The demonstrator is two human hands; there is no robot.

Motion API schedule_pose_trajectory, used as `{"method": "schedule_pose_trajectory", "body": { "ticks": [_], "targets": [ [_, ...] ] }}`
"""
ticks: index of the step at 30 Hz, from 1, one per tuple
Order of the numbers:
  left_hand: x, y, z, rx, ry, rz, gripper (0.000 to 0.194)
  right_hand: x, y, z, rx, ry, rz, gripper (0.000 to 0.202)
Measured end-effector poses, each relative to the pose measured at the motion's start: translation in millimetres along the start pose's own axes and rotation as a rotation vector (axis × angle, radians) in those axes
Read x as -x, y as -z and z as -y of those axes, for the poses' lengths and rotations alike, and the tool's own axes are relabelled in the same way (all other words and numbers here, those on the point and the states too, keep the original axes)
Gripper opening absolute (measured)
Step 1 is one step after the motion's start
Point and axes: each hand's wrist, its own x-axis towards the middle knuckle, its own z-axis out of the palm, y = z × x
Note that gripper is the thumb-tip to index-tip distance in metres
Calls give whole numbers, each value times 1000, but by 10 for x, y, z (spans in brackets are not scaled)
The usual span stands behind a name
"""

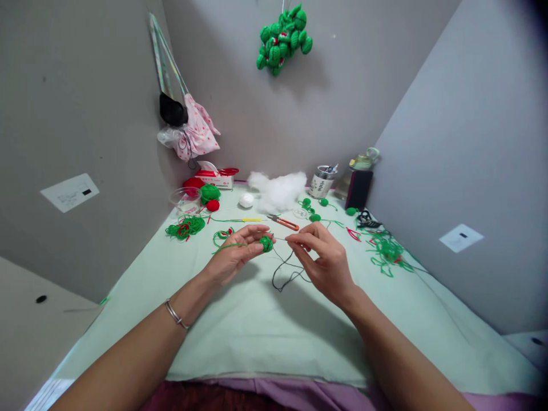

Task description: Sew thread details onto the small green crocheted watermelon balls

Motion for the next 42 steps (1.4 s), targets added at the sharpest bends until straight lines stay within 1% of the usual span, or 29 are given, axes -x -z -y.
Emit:
{"method": "schedule_pose_trajectory", "body": {
  "ticks": [3,6,14,29,36,39,42],
  "targets": [
    [-4,-1,-3,-8,-24,7,38,19,-22,-7,13,66,29,15],
    [1,-7,-14,-4,-46,12,36,32,-39,-10,37,95,46,15],
    [17,-30,-52,-6,-40,-2,34,32,-34,-4,85,101,41,14],
    [3,6,-12,-60,-62,4,35,59,-41,-1,91,118,60,15],
    [-7,-10,-5,-89,-66,-43,37,57,-33,11,167,153,89,17],
    [-11,-10,4,-93,-67,-43,37,54,-37,1,130,127,96,17],
    [-10,-5,19,-88,-57,-28,38,54,-37,-7,10,33,125,15]
  ]
}}
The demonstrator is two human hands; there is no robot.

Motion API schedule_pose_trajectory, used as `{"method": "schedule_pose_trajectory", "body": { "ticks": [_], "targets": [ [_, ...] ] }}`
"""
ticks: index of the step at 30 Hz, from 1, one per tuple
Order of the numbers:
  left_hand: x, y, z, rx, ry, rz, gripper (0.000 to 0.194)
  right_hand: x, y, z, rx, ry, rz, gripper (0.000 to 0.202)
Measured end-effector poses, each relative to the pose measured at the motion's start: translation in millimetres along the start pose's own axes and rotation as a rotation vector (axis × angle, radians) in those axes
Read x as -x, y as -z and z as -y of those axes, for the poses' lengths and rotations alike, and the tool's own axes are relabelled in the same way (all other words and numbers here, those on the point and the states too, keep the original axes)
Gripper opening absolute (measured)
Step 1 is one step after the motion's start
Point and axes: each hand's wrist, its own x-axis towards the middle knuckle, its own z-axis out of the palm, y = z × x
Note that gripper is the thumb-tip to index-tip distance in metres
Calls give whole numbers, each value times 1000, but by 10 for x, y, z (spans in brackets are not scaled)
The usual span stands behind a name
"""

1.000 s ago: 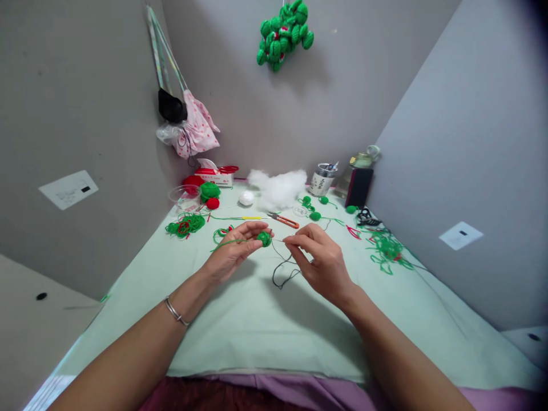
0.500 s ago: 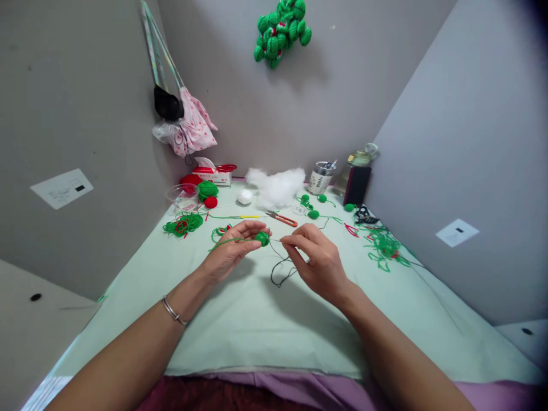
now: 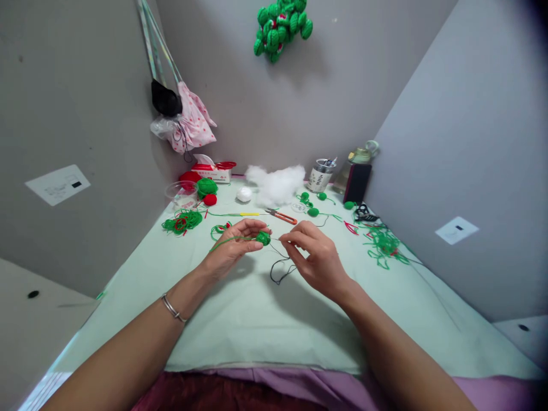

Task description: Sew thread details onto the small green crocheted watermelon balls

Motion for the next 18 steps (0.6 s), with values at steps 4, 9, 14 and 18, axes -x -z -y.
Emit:
{"method": "schedule_pose_trajectory", "body": {
  "ticks": [4,9,14,18],
  "targets": [
    [6,8,13,17,26,50,38,-5,20,16,-182,-145,32,13],
    [9,7,-3,60,49,79,39,-32,47,27,-376,-316,122,10],
    [-2,13,16,65,59,83,41,-38,10,1,-459,-364,188,11],
    [-9,25,47,43,59,110,42,-25,-19,-4,-469,-372,191,9]
  ]
}}
